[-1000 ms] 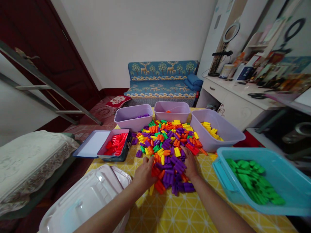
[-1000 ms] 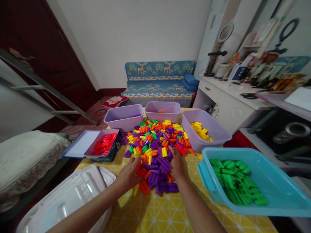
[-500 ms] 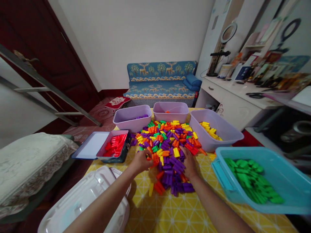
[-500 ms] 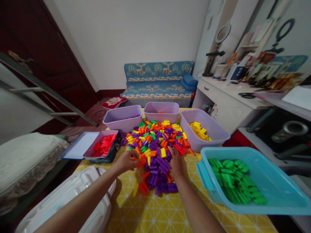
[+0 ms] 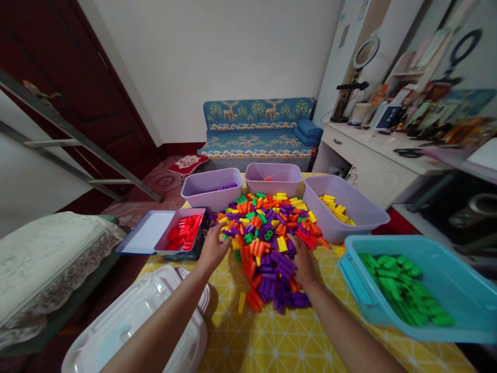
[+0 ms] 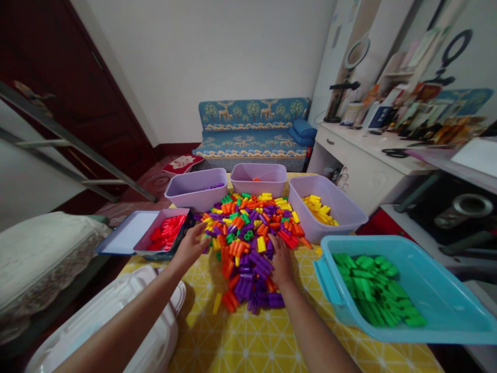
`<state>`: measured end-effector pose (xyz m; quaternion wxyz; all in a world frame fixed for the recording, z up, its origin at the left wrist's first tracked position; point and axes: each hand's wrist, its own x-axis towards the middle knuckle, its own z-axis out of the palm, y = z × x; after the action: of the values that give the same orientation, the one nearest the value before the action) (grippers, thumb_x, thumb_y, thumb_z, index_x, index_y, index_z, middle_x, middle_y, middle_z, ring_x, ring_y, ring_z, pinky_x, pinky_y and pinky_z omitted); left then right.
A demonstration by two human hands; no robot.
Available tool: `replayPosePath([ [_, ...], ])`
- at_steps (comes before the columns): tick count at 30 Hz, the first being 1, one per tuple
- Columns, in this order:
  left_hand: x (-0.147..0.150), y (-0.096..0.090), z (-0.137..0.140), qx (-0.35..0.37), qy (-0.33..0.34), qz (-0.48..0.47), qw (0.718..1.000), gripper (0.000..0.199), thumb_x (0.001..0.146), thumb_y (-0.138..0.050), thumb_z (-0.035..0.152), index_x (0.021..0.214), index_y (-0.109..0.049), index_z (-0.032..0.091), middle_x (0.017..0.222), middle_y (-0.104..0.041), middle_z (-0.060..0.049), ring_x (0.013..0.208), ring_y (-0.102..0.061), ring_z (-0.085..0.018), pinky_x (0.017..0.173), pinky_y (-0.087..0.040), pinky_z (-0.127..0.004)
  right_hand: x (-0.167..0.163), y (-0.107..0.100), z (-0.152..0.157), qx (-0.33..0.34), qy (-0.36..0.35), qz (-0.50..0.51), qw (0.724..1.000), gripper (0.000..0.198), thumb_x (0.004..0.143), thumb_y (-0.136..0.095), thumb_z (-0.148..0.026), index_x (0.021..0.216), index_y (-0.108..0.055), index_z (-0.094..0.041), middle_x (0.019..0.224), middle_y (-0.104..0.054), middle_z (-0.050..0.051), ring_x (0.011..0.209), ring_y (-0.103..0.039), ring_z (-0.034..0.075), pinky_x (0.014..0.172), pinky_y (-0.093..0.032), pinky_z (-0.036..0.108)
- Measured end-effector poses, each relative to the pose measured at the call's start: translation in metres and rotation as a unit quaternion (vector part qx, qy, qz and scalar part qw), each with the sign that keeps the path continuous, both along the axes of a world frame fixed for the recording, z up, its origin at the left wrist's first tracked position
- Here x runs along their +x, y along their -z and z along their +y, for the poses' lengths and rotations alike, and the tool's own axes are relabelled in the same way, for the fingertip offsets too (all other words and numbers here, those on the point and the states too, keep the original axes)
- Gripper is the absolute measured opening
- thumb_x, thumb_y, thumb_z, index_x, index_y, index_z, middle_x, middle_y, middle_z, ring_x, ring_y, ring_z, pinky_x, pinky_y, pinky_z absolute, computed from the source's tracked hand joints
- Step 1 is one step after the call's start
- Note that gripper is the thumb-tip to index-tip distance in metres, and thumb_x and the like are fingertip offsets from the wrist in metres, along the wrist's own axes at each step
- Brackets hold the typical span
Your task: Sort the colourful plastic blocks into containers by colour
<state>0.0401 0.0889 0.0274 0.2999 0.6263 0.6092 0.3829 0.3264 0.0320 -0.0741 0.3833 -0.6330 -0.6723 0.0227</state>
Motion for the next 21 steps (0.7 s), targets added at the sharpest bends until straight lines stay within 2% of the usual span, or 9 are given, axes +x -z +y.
replayPosePath([
  [2, -0.012, 0.012, 0.007, -0.033, -0.045, 0.06, 0.997, 0.054, 0.066, -0.068, 0.02, 0.119, -0.063, 0.017, 0.118, -0.065, -0.013, 0.115, -0.059, -0.029, 0.102, -0.044, -0.045, 0.0, 0.0, 0.0, -0.002, 0.002, 0.0, 1.0, 0.063, 0.077, -0.056, -0.026, 0.138, -0.045, -0.018, 0.131, -0.058, 0.014, 0.125, -0.053, 0.027, 0.104, -0.045, 0.047],
  [4, -0.018, 0.02, 0.009, -0.099, -0.056, 0.042, 0.993, 0.054, 0.06, -0.068, 0.016, 0.114, -0.065, 0.015, 0.107, -0.068, -0.011, 0.111, -0.061, -0.031, 0.1, -0.045, -0.045, 0.0, 0.001, 0.001, -0.005, 0.003, 0.0, 1.0, 0.063, 0.077, -0.056, -0.027, 0.138, -0.046, -0.017, 0.131, -0.058, 0.015, 0.125, -0.053, 0.028, 0.104, -0.046, 0.047],
  [8, -0.01, 0.023, 0.002, -0.197, -0.03, -0.089, 0.976, 0.043, 0.059, -0.065, 0.014, 0.102, -0.068, 0.014, 0.087, -0.072, -0.007, 0.092, -0.068, -0.027, 0.083, -0.053, -0.039, 0.001, 0.003, 0.002, -0.006, 0.001, 0.001, 1.0, 0.061, 0.079, -0.056, -0.029, 0.138, -0.047, -0.015, 0.13, -0.058, 0.016, 0.125, -0.053, 0.028, 0.104, -0.045, 0.047],
  [11, 0.001, 0.018, -0.005, -0.22, -0.014, -0.266, 0.938, 0.041, 0.062, -0.062, 0.016, 0.102, -0.068, 0.013, 0.088, -0.074, -0.009, 0.082, -0.07, -0.021, 0.078, -0.055, -0.034, 0.002, 0.004, 0.002, -0.002, -0.005, -0.001, 1.0, 0.062, 0.079, -0.057, -0.03, 0.138, -0.046, -0.014, 0.132, -0.057, 0.017, 0.126, -0.052, 0.028, 0.105, -0.045, 0.047],
  [13, 0.005, 0.016, -0.008, -0.195, -0.039, -0.365, 0.91, 0.041, 0.063, -0.061, 0.017, 0.102, -0.067, 0.012, 0.091, -0.073, -0.011, 0.08, -0.07, -0.019, 0.079, -0.055, -0.033, 0.002, 0.004, 0.002, 0.002, -0.007, -0.001, 1.0, 0.063, 0.079, -0.057, -0.03, 0.139, -0.045, -0.014, 0.132, -0.056, 0.017, 0.126, -0.052, 0.029, 0.105, -0.045, 0.048],
  [14, 0.006, 0.017, -0.009, -0.164, -0.065, -0.377, 0.909, 0.039, 0.063, -0.06, 0.018, 0.101, -0.067, 0.012, 0.093, -0.073, -0.011, 0.081, -0.07, -0.018, 0.08, -0.055, -0.034, 0.002, 0.004, 0.002, 0.004, -0.008, 0.001, 1.0, 0.064, 0.078, -0.056, -0.029, 0.139, -0.045, -0.015, 0.132, -0.056, 0.017, 0.126, -0.051, 0.029, 0.105, -0.045, 0.048],
  [18, 0.015, 0.03, -0.011, -0.026, -0.182, -0.282, 0.942, 0.041, 0.064, -0.051, 0.014, 0.102, -0.067, 0.014, 0.105, -0.071, -0.009, 0.102, -0.067, -0.02, 0.091, -0.052, -0.035, 0.001, 0.003, 0.001, 0.007, -0.007, 0.007, 1.0, 0.063, 0.077, -0.054, -0.026, 0.14, -0.044, -0.019, 0.133, -0.056, 0.014, 0.127, -0.051, 0.028, 0.106, -0.044, 0.048],
  [21, 0.028, 0.05, -0.011, -0.01, -0.223, -0.205, 0.953, 0.051, 0.066, -0.05, 0.012, 0.116, -0.065, 0.016, 0.117, -0.068, -0.01, 0.107, -0.065, -0.021, 0.09, -0.053, -0.034, 0.0, 0.002, 0.001, 0.001, -0.002, 0.001, 1.0, 0.064, 0.078, -0.055, -0.028, 0.14, -0.044, -0.018, 0.134, -0.056, 0.015, 0.128, -0.051, 0.028, 0.107, -0.042, 0.048],
])
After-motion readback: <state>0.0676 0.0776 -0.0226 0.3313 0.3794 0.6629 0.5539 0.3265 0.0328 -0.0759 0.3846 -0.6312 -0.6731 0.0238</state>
